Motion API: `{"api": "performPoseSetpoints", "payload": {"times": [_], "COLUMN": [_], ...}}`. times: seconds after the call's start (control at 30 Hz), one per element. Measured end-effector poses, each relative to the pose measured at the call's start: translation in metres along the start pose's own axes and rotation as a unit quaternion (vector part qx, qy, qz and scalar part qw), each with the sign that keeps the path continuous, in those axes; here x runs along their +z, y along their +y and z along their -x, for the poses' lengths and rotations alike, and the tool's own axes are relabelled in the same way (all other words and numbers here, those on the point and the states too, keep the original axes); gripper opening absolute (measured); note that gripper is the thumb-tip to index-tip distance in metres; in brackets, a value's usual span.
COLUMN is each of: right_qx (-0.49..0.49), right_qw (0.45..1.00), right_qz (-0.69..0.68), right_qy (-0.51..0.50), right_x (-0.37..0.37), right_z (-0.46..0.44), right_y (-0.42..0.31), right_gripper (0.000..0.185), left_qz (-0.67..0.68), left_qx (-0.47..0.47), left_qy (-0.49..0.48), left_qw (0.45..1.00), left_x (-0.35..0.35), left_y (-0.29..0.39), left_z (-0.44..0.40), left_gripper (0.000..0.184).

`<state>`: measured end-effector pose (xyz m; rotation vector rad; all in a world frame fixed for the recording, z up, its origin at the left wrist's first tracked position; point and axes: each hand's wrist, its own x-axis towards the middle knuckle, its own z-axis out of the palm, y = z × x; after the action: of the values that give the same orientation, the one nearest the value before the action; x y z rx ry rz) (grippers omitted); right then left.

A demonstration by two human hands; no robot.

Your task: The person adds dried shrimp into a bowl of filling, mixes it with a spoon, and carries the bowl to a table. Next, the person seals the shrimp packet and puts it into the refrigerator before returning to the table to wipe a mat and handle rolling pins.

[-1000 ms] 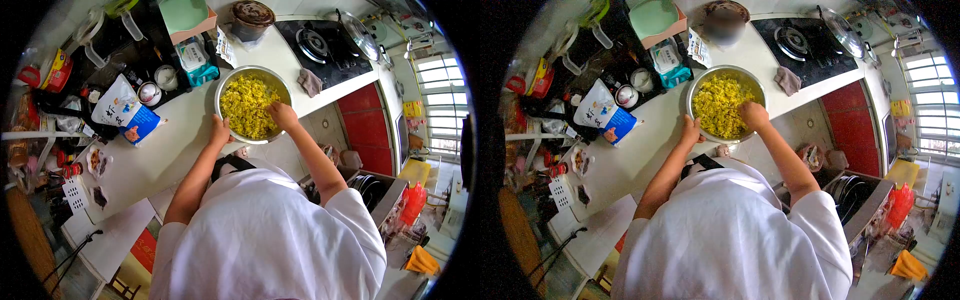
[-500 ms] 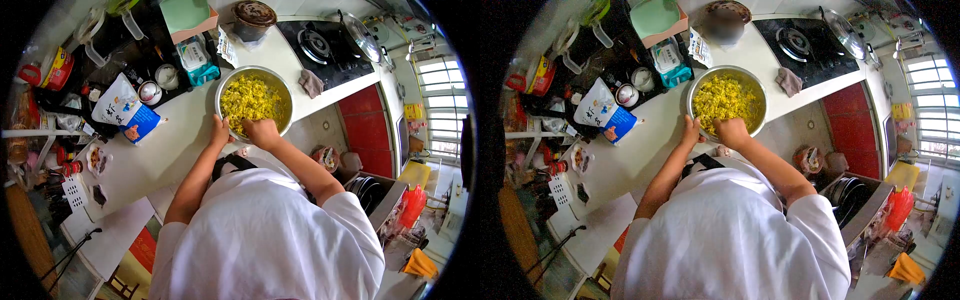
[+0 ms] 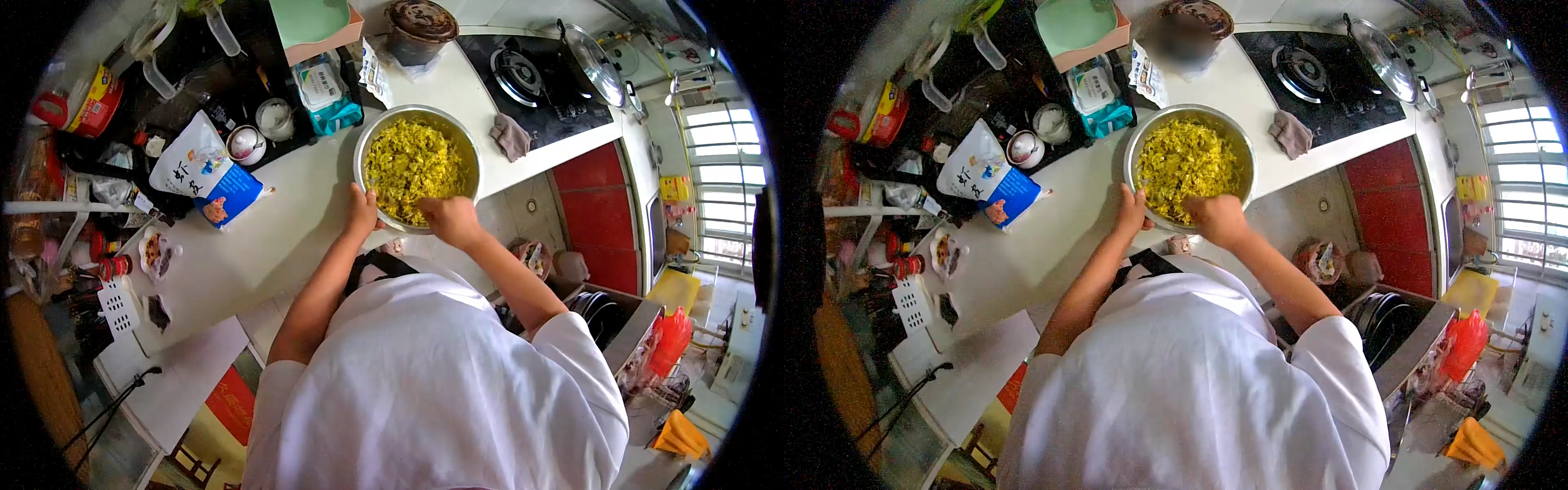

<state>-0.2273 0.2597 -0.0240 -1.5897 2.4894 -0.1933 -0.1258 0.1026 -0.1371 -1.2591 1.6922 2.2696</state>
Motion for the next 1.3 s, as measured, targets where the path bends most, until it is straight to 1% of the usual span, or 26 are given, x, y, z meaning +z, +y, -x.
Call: {"api": "performPoseSetpoints", "payload": {"times": [0.03, 0.1, 0.13, 0.17, 0.23, 0.27, 0.33, 0.37, 0.43, 0.47, 0.5, 0.57, 0.6, 0.67, 0.7, 0.8, 0.9, 0.93, 1.0, 1.07, 1.1, 1.13, 1.17, 1.23, 1.27, 1.3], "right_qx": [0.001, -0.004, -0.001, 0.001, 0.043, 0.043, 0.097, 0.097, 0.145, 0.154, 0.156, 0.228, 0.230, 0.289, 0.288, 0.303, 0.254, 0.251, 0.236, 0.236, 0.236, 0.205, 0.205, 0.168, 0.162, 0.159], "right_qw": [1.000, 0.998, 0.993, 0.993, 0.986, 0.986, 0.988, 0.988, 0.986, 0.980, 0.979, 0.953, 0.952, 0.929, 0.930, 0.947, 0.961, 0.961, 0.961, 0.963, 0.965, 0.976, 0.975, 0.982, 0.983, 0.984], "right_qz": [-0.001, 0.059, 0.102, 0.101, 0.153, 0.153, 0.116, 0.115, 0.007, -0.061, -0.061, -0.156, -0.157, -0.216, -0.216, -0.110, -0.111, -0.110, -0.128, -0.111, -0.093, -0.045, -0.047, -0.038, -0.035, -0.038], "right_qy": [0.001, -0.021, -0.057, -0.056, -0.051, -0.051, -0.024, -0.025, 0.082, 0.113, 0.115, 0.123, 0.125, 0.080, 0.080, -0.012, 0.018, 0.017, 0.068, 0.069, 0.069, 0.064, 0.064, 0.077, 0.073, 0.072], "right_x": [0.005, 0.015, 0.020, 0.017, 0.010, 0.001, -0.020, -0.021, -0.020, -0.019, -0.014, 0.005, 0.013, 0.020, 0.017, 0.006, -0.006, -0.006, -0.005, -0.004, -0.003, 0.011, 0.012, 0.014, 0.017, 0.018], "right_z": [0.001, 0.004, 0.003, 0.002, -0.002, -0.004, -0.010, -0.015, -0.030, -0.040, -0.054, -0.077, -0.083, -0.089, -0.085, -0.062, -0.021, -0.011, 0.008, 0.017, 0.020, 0.022, 0.022, 0.021, 0.020, 0.019], "right_y": [0.001, 0.004, 0.018, 0.028, 0.044, 0.046, 0.043, 0.043, 0.041, 0.039, 0.039, 0.043, 0.047, 0.051, 0.052, 0.060, 0.052, 0.048, 0.039, 0.021, 0.015, 0.019, 0.015, 0.003, 0.002, 0.001], "right_gripper": [0.020, 0.020, 0.017, 0.017, 0.015, 0.015, 0.012, 0.012, 0.016, 0.025, 0.025, 0.026, 0.026, 0.026, 0.026, 0.026, 0.025, 0.025, 0.022, 0.021, 0.019, 0.018, 0.018, 0.019, 0.019, 0.019], "left_qz": [-0.002, -0.012, -0.020, -0.022, -0.007, -0.008, -0.010, -0.010, -0.005, -0.007, -0.015, -0.025, -0.018, -0.010, -0.014, -0.016, -0.032, -0.051, -0.055, -0.061, -0.223, -0.373, -0.376, -0.397, -0.399, -0.410], "left_qx": [0.004, 0.006, 0.007, 0.007, 0.061, 0.061, 0.065, 0.064, 0.063, 0.064, 0.056, 0.049, 0.063, 0.078, 0.078, 0.079, 0.087, 0.090, 0.075, 0.062, 0.177, 0.282, 0.282, 0.418, 0.416, 0.430], "left_qy": [0.010, 0.010, 0.011, 0.010, 0.047, 0.047, 0.052, 0.052, 0.075, 0.072, 0.067, 0.061, 0.089, 0.114, 0.105, 0.102, 0.101, 0.100, 0.103, 0.103, 0.219, 0.322, 0.322, 0.344, 0.345, 0.266], "left_qw": [1.000, 1.000, 1.000, 1.000, 0.997, 0.997, 0.997, 0.997, 0.995, 0.995, 0.996, 0.997, 0.994, 0.990, 0.991, 0.991, 0.991, 0.990, 0.990, 0.991, 0.933, 0.823, 0.822, 0.742, 0.741, 0.759], "left_x": [0.000, -0.001, -0.002, -0.001, 0.002, 0.003, 0.003, 0.004, 0.007, 0.007, 0.006, 0.005, 0.008, 0.010, 0.009, 0.007, 0.008, 0.006, 0.004, 0.002, 0.000, -0.002, -0.004, -0.005, -0.004, -0.003], "left_y": [0.000, 0.001, 0.002, 0.004, 0.009, 0.010, 0.010, 0.010, 0.009, 0.011, 0.015, 0.011, 0.005, 0.002, 0.005, 0.008, 0.009, 0.007, 0.013, 0.013, 0.009, 0.006, 0.018, 0.054, 0.055, 0.056], "left_z": [0.000, 0.001, 0.002, 0.006, 0.013, 0.013, 0.015, 0.015, 0.014, 0.015, 0.017, 0.015, 0.010, 0.007, 0.009, 0.012, 0.008, 0.008, 0.015, 0.018, 0.018, 0.020, 0.033, 0.065, 0.063, 0.060], "left_gripper": [0.071, 0.071, 0.071, 0.071, 0.049, 0.049, 0.046, 0.046, 0.043, 0.043, 0.042, 0.042, 0.041, 0.039, 0.038, 0.036, 0.037, 0.038, 0.039, 0.041, 0.044, 0.047, 0.047, 0.035, 0.035, 0.027]}}
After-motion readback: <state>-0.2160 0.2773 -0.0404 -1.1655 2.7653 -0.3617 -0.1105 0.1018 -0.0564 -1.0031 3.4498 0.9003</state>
